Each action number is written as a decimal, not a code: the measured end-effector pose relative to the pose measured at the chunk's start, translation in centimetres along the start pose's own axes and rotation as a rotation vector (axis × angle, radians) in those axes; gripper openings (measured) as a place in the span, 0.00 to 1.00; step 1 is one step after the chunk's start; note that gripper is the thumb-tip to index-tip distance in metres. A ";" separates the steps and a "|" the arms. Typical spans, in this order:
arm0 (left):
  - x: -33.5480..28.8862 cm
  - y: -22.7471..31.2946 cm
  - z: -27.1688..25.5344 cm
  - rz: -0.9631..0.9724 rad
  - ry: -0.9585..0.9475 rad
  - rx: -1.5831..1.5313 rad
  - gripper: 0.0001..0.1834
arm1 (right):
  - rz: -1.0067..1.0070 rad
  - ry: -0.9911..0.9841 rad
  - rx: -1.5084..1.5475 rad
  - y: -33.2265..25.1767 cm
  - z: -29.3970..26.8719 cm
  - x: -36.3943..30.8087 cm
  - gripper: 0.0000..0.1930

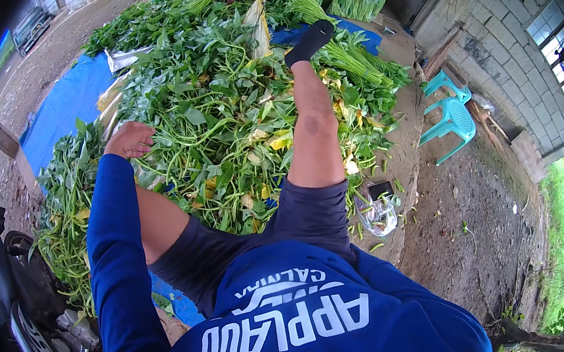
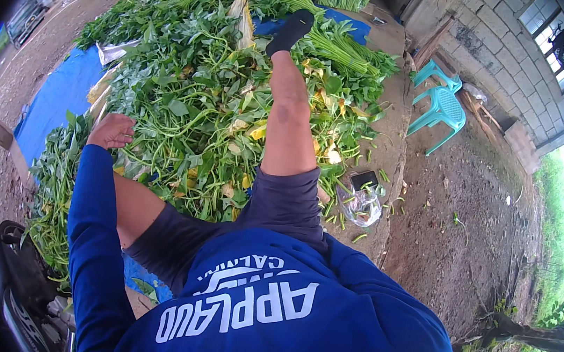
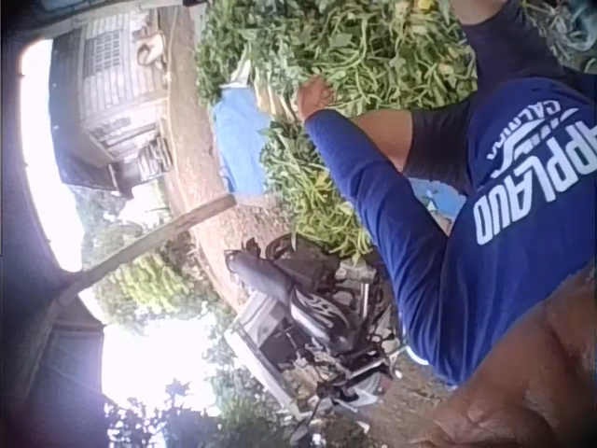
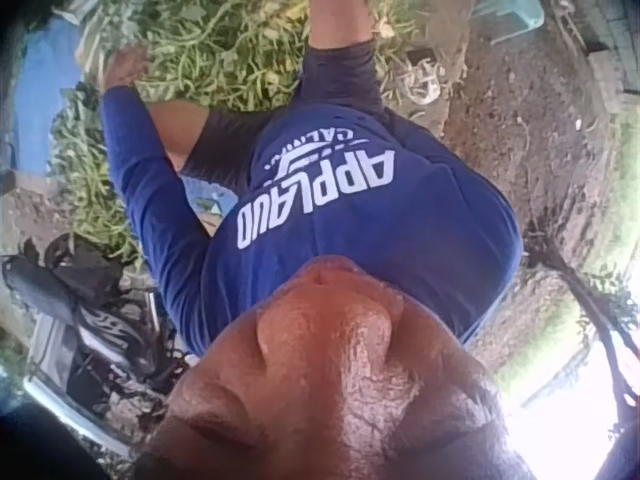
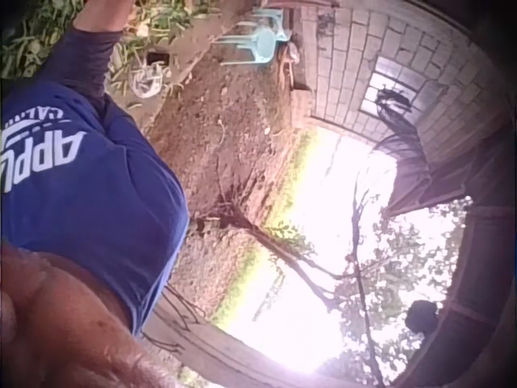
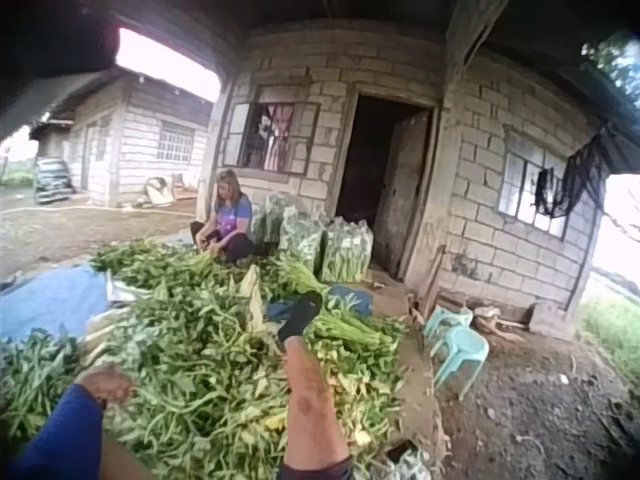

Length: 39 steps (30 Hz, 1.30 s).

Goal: Cleaning and sorting a large pile of green leafy vegetables on the ground.

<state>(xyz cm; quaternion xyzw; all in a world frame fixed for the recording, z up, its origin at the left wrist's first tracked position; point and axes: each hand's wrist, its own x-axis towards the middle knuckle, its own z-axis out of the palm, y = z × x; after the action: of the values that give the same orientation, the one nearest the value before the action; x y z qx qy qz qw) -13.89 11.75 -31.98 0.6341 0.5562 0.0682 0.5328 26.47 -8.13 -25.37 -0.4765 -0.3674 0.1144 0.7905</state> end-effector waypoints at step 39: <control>3.9 -5.7 -4.3 -0.201 -0.082 -0.025 0.30 | -0.179 0.201 -0.195 29.5 1.4 18.9 0.11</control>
<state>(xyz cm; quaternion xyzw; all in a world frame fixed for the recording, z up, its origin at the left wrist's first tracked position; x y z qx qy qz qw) -18.95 16.34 -36.41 0.5705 0.5940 -0.0046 0.5671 43.82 18.19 -40.82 -0.5257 -0.3366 -0.0409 0.7802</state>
